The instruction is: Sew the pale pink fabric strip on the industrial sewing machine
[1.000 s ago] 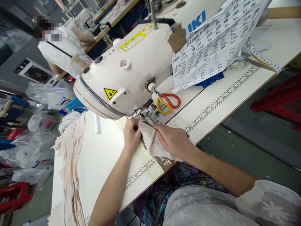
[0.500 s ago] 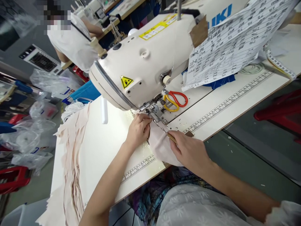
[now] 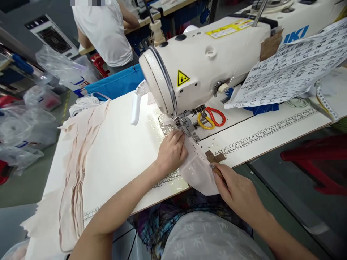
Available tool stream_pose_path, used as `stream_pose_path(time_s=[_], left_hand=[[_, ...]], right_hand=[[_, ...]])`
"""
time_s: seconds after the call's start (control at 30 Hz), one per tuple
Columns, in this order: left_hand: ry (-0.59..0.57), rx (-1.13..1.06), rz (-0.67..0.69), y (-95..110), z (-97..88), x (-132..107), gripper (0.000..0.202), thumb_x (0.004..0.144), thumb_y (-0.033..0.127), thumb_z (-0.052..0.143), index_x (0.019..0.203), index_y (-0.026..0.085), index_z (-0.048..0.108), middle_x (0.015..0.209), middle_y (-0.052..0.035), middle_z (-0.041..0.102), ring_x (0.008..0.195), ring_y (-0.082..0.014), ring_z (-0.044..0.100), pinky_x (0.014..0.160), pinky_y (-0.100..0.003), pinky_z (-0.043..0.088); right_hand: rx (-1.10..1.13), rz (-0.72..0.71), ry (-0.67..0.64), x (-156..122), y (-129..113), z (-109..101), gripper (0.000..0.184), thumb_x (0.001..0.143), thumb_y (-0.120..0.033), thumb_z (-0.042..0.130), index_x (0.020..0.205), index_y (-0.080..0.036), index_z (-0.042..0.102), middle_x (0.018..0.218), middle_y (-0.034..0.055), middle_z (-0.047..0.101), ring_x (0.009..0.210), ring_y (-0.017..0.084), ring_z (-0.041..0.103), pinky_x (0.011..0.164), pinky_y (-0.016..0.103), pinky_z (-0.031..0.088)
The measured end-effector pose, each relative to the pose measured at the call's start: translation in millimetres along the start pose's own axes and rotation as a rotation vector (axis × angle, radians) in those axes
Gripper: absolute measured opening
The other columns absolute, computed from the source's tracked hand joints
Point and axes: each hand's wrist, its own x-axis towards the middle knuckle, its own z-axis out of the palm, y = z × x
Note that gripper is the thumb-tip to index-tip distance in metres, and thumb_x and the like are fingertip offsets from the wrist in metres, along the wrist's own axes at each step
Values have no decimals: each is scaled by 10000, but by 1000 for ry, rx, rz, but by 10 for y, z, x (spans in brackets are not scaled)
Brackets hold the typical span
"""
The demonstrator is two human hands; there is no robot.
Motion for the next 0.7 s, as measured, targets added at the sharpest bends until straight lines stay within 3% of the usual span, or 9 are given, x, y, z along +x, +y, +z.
stream_pose_path(time_s=[0.3, 0.7], left_hand=[[29, -49, -17, -63, 34, -56, 382, 919, 156, 453, 1265, 94, 604, 1285, -166, 632, 1265, -300, 543, 1066, -494, 489], [-47, 45, -13, 10, 14, -61, 404, 919, 208, 452, 1288, 96, 572, 1326, -194, 568, 1289, -348, 488, 1067, -514, 456]], right_hand=[[-104, -32, -41, 71, -4, 11, 261, 1031, -188, 334, 1111, -130, 576, 943, 84, 752, 731, 191, 733, 603, 284, 528], [-176, -35, -112, 186, -12, 23, 246, 1007, -165, 334, 1081, -157, 569, 907, 76, 743, 659, 170, 697, 513, 259, 436]])
